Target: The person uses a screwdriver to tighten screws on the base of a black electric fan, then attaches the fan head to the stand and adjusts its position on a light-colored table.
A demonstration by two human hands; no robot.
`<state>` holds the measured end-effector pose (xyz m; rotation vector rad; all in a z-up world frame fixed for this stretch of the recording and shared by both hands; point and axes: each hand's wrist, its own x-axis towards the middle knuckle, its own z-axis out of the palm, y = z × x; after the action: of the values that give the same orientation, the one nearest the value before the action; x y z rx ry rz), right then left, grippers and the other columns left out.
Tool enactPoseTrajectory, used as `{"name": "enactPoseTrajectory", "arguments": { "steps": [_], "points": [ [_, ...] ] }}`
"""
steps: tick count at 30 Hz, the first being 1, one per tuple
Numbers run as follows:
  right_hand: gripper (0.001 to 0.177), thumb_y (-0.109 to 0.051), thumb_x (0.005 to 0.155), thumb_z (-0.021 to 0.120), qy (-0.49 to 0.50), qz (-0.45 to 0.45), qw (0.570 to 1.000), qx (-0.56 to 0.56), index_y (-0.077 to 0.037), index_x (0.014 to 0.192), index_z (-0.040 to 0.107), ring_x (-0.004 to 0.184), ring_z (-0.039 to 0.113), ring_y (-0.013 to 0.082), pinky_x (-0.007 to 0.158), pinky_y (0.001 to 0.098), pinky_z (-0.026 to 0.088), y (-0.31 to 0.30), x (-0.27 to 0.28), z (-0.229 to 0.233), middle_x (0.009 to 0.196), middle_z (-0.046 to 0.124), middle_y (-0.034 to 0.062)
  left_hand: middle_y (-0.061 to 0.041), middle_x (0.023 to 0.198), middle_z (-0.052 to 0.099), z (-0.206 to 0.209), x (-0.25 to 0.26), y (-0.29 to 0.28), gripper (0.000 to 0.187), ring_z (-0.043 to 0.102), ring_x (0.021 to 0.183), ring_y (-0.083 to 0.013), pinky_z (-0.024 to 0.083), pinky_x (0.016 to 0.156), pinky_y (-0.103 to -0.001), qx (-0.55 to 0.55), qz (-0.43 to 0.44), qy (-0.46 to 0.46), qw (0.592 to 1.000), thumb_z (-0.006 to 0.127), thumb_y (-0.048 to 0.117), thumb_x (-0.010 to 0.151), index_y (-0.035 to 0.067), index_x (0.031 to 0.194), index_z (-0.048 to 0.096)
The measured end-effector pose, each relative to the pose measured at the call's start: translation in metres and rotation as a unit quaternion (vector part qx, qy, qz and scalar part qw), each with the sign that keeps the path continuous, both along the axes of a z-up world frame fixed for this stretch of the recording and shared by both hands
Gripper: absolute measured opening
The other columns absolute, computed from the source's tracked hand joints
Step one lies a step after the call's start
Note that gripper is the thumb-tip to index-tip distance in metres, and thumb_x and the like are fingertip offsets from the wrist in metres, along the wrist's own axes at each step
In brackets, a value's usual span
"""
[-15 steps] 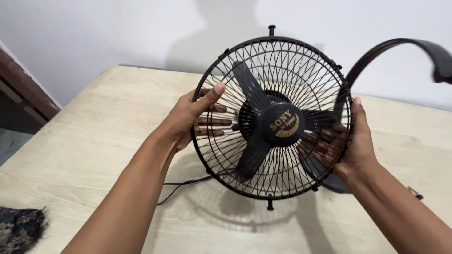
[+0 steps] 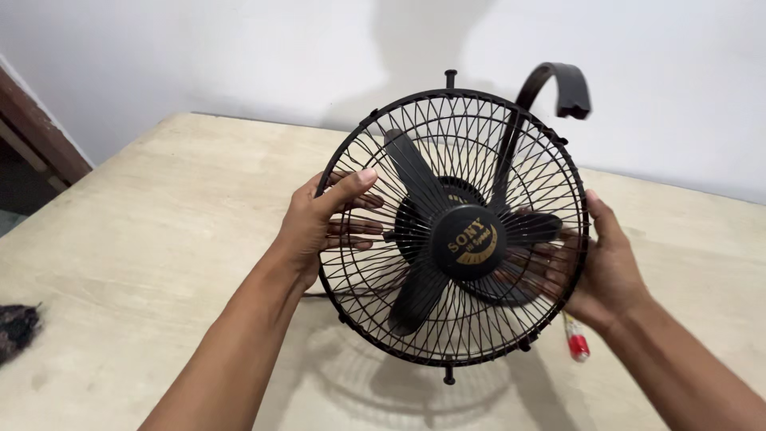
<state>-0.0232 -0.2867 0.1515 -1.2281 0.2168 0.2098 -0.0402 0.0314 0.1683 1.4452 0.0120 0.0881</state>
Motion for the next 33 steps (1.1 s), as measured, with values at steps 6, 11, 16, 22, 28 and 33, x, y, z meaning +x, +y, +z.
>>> {"name": "enactPoseTrajectory", "arguments": {
  "steps": [6,11,16,22,28,33],
  "points": [
    [0.107,-0.082,0.089,0.025,-0.038,0.101,0.986,-0.123,0.0,0.156,0.043,0.13,0.057,0.0398,0.111,0.0568,0.045,-0.042,-0.005,0.02,0.131,0.021,0.0465,-0.01,0.09,0.074,-0.002,-0.032,-0.036,0.062,0.074,0.069,-0.019,0.06,0.058,-0.03,-0.018,0.012,-0.02,1.0,0.08,0.052,0.068,0.004,0.106,0.069],
    [0.113,-0.086,0.071,0.028,-0.166,0.147,0.944,-0.246,-0.009,0.153,0.035,0.133,0.058,0.0326,0.112,0.0508,0.048,-0.071,-0.013,0.033,0.145,0.057,0.0216,-0.011,0.09,0.075,-0.004,-0.047,-0.058,0.06,0.075,0.068,-0.0198,0.06,0.058,-0.031,-0.034,0.017,-0.02,0.999,0.079,0.049,0.069,0.004,0.106,0.067],
    [0.121,-0.092,0.068,0.023,-0.11,0.173,0.956,-0.208,-0.001,0.144,0.05,0.121,0.068,0.0366,0.099,0.0567,0.057,-0.083,-0.012,0.037,0.128,0.068,0.0274,-0.011,0.09,0.075,-0.01,-0.054,-0.075,0.061,0.073,0.067,-0.0184,0.059,0.06,-0.029,-0.008,-0.001,-0.053,0.999,0.081,0.044,0.068,0.003,0.111,0.067],
    [0.123,-0.093,0.07,0.02,-0.082,0.162,0.955,-0.234,0.006,0.127,0.066,0.111,0.074,0.0391,0.097,0.054,0.059,-0.099,-0.012,0.037,0.113,0.074,0.028,-0.012,0.089,0.072,-0.017,-0.058,-0.09,0.071,0.073,0.069,-0.0191,0.06,0.064,-0.031,0.012,-0.015,-0.095,0.995,0.084,0.039,0.067,0.001,0.123,0.061],
    [0.112,-0.088,0.076,0.024,-0.12,0.19,0.941,-0.254,0.005,0.12,0.068,0.104,0.077,0.0352,0.096,0.0506,0.057,-0.112,-0.006,0.044,0.105,0.077,0.0279,-0.014,0.099,0.076,-0.016,-0.049,-0.089,0.081,0.075,0.081,-0.0199,0.062,0.075,-0.034,0.018,-0.054,-0.139,0.989,0.082,0.044,0.065,0.001,0.129,0.058],
    [0.101,-0.081,0.087,0.03,-0.16,0.093,0.949,-0.256,0.006,0.116,0.07,0.092,0.076,0.0344,0.088,0.0519,0.062,-0.107,-0.005,0.036,0.096,0.075,0.0257,-0.015,0.113,0.073,-0.015,-0.037,-0.085,0.087,0.074,0.103,-0.0217,0.059,0.09,-0.034,0.052,-0.094,-0.158,0.982,0.083,0.05,0.066,0.005,0.134,0.055]
  ]
}}
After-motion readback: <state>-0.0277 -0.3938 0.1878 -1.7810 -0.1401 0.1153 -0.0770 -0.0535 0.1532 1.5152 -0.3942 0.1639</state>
